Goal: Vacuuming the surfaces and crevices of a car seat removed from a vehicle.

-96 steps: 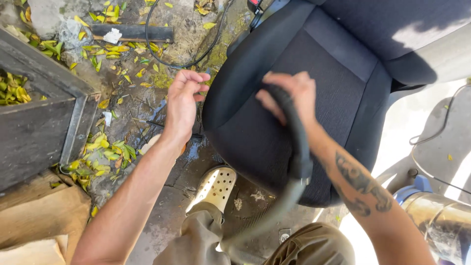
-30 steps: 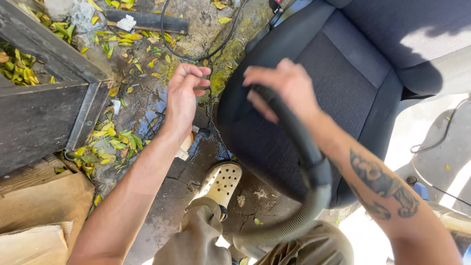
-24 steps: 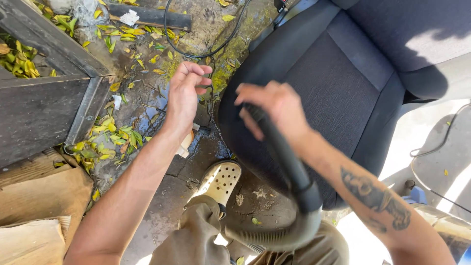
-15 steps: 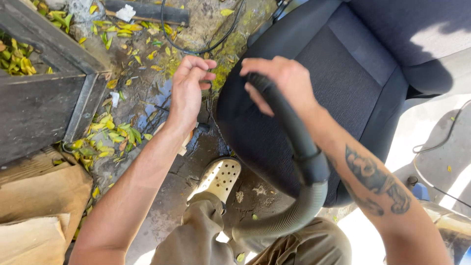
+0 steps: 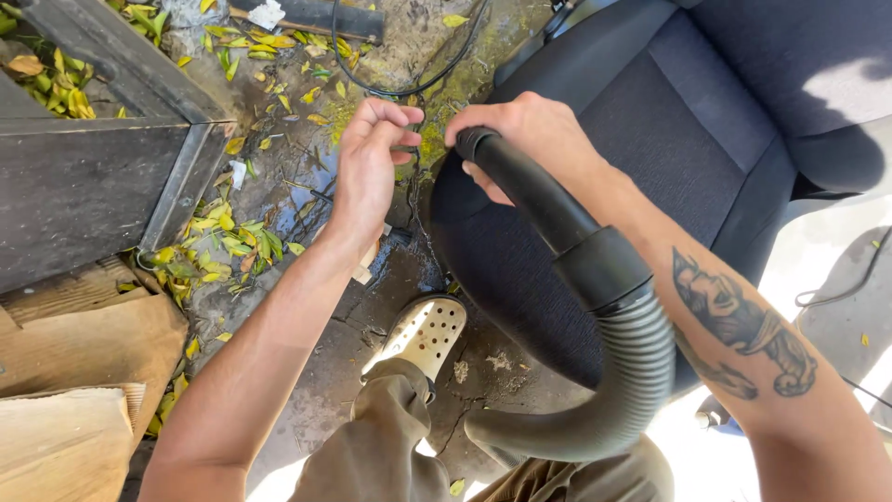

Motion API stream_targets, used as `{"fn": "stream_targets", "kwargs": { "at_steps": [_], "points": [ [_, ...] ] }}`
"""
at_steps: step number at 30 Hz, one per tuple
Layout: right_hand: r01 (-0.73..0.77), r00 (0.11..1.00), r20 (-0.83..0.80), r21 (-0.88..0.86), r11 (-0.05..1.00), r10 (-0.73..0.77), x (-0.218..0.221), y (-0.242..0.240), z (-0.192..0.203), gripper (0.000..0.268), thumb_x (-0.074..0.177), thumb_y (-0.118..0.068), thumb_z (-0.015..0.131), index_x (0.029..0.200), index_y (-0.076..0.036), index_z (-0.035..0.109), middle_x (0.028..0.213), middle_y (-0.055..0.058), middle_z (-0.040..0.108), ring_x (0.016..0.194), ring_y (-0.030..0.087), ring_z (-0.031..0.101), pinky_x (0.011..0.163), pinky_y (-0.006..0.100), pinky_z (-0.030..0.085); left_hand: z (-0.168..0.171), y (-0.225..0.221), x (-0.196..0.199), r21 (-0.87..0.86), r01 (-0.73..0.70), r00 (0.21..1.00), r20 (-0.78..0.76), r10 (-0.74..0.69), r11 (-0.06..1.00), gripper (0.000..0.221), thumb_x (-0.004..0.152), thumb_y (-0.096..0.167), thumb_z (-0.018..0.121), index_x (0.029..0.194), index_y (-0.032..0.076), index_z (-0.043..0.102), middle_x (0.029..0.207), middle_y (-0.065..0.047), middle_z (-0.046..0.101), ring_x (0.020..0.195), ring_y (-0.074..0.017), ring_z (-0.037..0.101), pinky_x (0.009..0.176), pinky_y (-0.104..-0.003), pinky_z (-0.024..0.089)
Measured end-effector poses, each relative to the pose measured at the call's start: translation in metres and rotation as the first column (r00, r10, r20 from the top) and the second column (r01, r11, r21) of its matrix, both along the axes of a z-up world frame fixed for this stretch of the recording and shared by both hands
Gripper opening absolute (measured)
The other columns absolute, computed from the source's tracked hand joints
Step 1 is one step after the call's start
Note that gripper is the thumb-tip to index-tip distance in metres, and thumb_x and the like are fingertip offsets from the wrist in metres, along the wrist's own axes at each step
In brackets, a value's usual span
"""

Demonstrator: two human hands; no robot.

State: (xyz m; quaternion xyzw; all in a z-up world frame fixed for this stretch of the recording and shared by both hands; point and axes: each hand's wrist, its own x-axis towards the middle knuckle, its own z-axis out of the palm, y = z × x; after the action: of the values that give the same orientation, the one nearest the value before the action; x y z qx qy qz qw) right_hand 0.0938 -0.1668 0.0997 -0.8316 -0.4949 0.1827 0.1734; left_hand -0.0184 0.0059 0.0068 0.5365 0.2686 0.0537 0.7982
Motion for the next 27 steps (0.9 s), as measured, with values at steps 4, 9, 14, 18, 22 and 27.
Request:
{"fn": "stream_targets", "kwargs": {
  "at_steps": [4, 9, 14, 18, 22, 27],
  "points": [
    [-0.092, 0.953, -0.300, -0.369, 0.925, -0.026, -0.029, 0.022, 0.005, 0.028, 0.090, -0.020, 0.062, 0.112, -0.031, 0.075, 0.065, -0.012, 0.074, 0.053, 0.007, 0.072, 0.056, 0.026, 0.055, -0.009, 0.008, 0.001, -0.022, -0.039, 0.999, 0.004, 0.039, 0.999, 0.017, 0.097, 0.006, 0.046, 0.098, 0.016, 0.060, 0.116, -0.003, 0.074, 0.093, -0.0109, 0.065, 0.085, -0.029, 0.049],
    [-0.255, 0.967, -0.054, -0.308, 0.917, 0.251, -0.009, 0.032, 0.003, 0.034, 0.082, -0.010, 0.072, 0.106, -0.033, 0.077, 0.084, -0.013, 0.080, 0.077, 0.015, 0.076, 0.072, 0.038, 0.062, -0.009, 0.009, 0.006, -0.018, -0.042, 0.999, 0.015, 0.042, 0.999, 0.014, 0.096, 0.008, 0.048, 0.097, 0.016, 0.059, 0.116, -0.003, 0.075, 0.094, -0.0109, 0.065, 0.085, -0.029, 0.050],
    [-0.249, 0.950, -0.224, -0.125, 0.960, 0.218, 0.015, 0.023, 0.001, 0.045, 0.068, -0.009, 0.078, 0.111, -0.021, 0.077, 0.088, -0.004, 0.082, 0.076, 0.017, 0.077, 0.074, 0.035, 0.060, -0.011, 0.012, 0.003, 0.018, -0.050, 0.998, 0.039, 0.049, 0.999, 0.015, 0.097, 0.010, 0.048, 0.099, 0.018, 0.060, 0.116, -0.002, 0.075, 0.093, -0.0104, 0.067, 0.084, -0.029, 0.051],
    [-0.308, 0.951, -0.137, -0.303, 0.902, 0.278, -0.038, 0.036, -0.013, 0.027, 0.073, -0.014, 0.076, 0.097, -0.026, 0.074, 0.081, 0.003, 0.079, 0.078, 0.033, 0.075, 0.071, 0.051, 0.057, -0.011, 0.021, 0.007, -0.020, -0.078, 0.997, 0.027, 0.079, 0.997, 0.015, 0.096, 0.009, 0.048, 0.098, 0.017, 0.060, 0.114, -0.001, 0.074, 0.092, -0.0096, 0.065, 0.084, -0.028, 0.050],
    [-0.331, 0.943, -0.078, -0.346, 0.878, 0.324, -0.020, 0.045, -0.007, 0.026, 0.070, -0.022, 0.078, 0.095, -0.026, 0.073, 0.082, 0.003, 0.078, 0.080, 0.036, 0.075, 0.070, 0.052, 0.059, -0.012, 0.019, 0.014, -0.033, -0.089, 0.995, 0.040, 0.091, 0.995, 0.014, 0.094, 0.009, 0.049, 0.097, 0.017, 0.060, 0.117, -0.003, 0.075, 0.091, -0.0105, 0.065, 0.082, -0.028, 0.049],
    [-0.280, 0.936, -0.243, -0.081, 0.956, 0.254, 0.014, 0.030, -0.011, 0.036, 0.071, -0.012, 0.081, 0.106, -0.019, 0.074, 0.080, 0.002, 0.080, 0.066, 0.027, 0.076, 0.064, 0.043, 0.061, -0.013, 0.016, 0.006, -0.055, -0.086, 0.992, 0.090, 0.090, 0.995, 0.014, 0.096, 0.009, 0.049, 0.097, 0.016, 0.061, 0.117, -0.004, 0.074, 0.092, -0.0114, 0.065, 0.083, -0.028, 0.049]
  ]
}}
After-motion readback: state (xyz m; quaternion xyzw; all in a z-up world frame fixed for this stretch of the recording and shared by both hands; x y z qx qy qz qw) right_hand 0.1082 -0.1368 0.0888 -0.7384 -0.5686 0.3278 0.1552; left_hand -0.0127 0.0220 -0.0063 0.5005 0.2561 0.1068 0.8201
